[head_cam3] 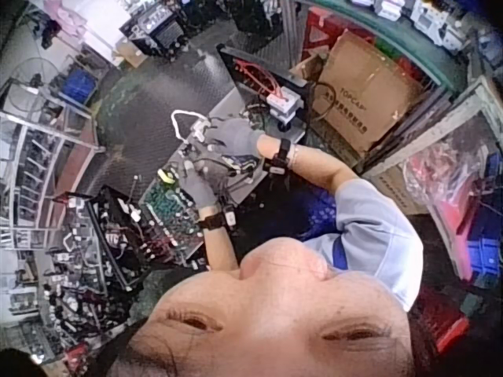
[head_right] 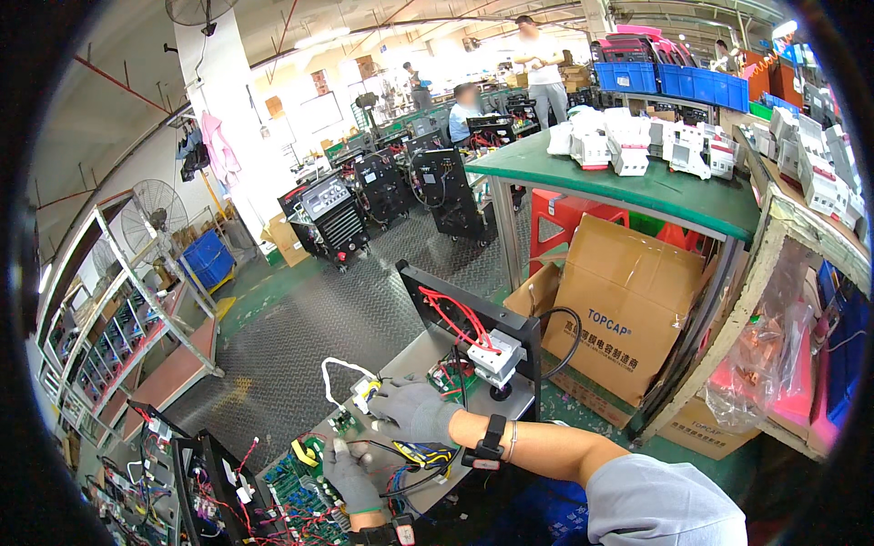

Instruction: Connecting wires and assembling components on a circuit board within a large power unit housing.

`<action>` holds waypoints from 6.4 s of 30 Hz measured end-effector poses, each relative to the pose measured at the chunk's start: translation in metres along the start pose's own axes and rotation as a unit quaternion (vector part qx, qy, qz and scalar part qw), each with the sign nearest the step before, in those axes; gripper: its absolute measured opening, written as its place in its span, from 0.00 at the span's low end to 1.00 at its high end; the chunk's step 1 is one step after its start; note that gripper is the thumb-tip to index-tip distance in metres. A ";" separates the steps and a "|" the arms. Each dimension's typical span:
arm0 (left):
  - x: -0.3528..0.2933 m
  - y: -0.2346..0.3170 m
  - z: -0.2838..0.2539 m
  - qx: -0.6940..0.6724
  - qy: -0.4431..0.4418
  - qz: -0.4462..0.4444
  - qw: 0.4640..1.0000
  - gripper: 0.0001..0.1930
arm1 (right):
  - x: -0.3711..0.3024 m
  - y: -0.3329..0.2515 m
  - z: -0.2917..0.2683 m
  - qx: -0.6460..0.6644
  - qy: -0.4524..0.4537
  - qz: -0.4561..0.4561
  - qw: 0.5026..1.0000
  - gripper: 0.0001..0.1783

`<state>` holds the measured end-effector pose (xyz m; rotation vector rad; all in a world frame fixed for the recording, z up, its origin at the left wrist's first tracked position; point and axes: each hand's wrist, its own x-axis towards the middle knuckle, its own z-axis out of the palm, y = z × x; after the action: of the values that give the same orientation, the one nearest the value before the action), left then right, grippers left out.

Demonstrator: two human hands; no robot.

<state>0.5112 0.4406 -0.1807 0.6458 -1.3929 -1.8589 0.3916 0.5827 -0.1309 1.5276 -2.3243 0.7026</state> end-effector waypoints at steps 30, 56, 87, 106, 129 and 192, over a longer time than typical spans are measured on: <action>0.000 0.008 -0.010 -0.068 -0.006 -0.018 0.998 0.07 | 0.001 -0.003 -0.001 0.007 -0.013 0.001 1.000 0.15; 0.009 -0.021 -0.012 -0.122 -0.055 0.044 0.990 0.08 | 0.000 -0.003 0.001 0.009 -0.009 0.005 1.000 0.15; -0.003 -0.003 0.000 -0.011 -0.013 0.030 0.999 0.09 | 0.001 -0.004 -0.004 0.012 -0.001 0.001 1.000 0.17; -0.004 0.002 0.001 -0.011 -0.013 0.006 1.000 0.07 | 0.002 -0.005 -0.002 0.004 -0.007 -0.001 1.000 0.17; 0.000 -0.005 -0.002 0.008 -0.014 0.004 1.000 0.11 | 0.001 -0.005 -0.003 0.008 -0.011 0.006 1.000 0.17; -0.040 0.047 -0.003 0.034 -0.017 0.068 0.997 0.13 | -0.001 0.002 0.012 0.036 -0.011 0.008 0.999 0.20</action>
<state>0.5498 0.4620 -0.1374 0.5429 -1.4899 -1.7292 0.3905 0.5777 -0.1420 1.5560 -2.3532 0.7855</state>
